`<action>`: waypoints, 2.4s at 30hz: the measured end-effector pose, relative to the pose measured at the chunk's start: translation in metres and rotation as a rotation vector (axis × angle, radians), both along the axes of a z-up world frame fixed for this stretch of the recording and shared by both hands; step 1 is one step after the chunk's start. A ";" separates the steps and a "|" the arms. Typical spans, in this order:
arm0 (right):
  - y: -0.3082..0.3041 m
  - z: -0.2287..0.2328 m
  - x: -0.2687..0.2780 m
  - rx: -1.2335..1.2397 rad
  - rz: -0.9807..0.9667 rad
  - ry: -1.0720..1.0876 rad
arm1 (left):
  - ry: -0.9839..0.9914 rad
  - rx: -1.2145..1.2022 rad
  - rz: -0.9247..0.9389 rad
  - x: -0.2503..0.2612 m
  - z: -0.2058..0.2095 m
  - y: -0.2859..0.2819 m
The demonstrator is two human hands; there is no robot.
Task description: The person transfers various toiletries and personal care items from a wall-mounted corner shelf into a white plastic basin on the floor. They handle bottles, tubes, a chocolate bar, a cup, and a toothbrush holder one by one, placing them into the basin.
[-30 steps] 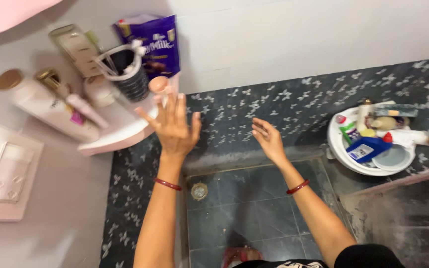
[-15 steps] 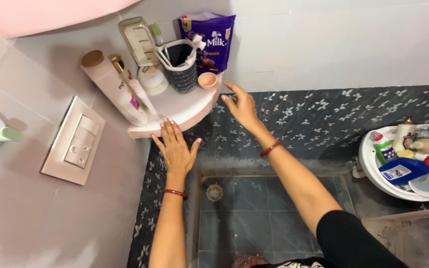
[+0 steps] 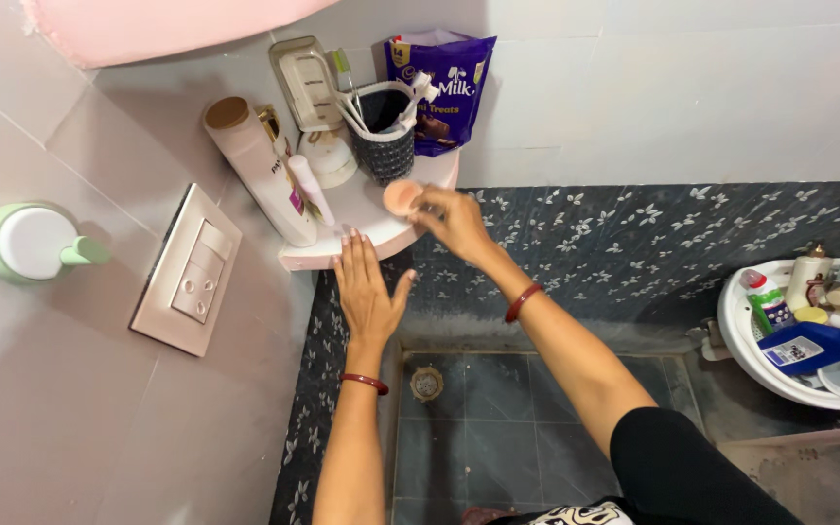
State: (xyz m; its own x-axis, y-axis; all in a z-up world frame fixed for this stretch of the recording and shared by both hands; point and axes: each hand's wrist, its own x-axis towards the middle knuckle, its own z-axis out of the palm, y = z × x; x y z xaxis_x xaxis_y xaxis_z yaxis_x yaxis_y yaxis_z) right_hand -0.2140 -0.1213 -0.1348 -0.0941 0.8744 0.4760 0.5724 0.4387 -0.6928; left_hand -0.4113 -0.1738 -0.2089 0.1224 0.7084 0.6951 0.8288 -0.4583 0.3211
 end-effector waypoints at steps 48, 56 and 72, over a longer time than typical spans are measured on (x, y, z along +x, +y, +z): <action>-0.072 -0.018 0.114 0.315 -0.557 0.319 | 0.005 0.168 0.168 -0.006 0.010 0.012; -0.178 -0.082 0.219 0.240 -0.846 0.361 | -0.208 0.050 -0.135 0.069 0.013 0.003; -0.361 -0.210 0.369 0.193 -1.299 0.352 | 0.335 0.335 -0.790 0.397 0.023 0.072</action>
State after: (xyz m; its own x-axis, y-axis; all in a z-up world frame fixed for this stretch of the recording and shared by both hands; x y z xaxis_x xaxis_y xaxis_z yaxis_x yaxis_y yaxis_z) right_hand 0.1547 -0.4822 -0.3449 0.8905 0.1554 0.4277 0.4507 -0.1715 -0.8760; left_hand -0.0147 -0.1023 -0.1864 0.7170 0.1012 0.6897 0.2612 -0.9563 -0.1312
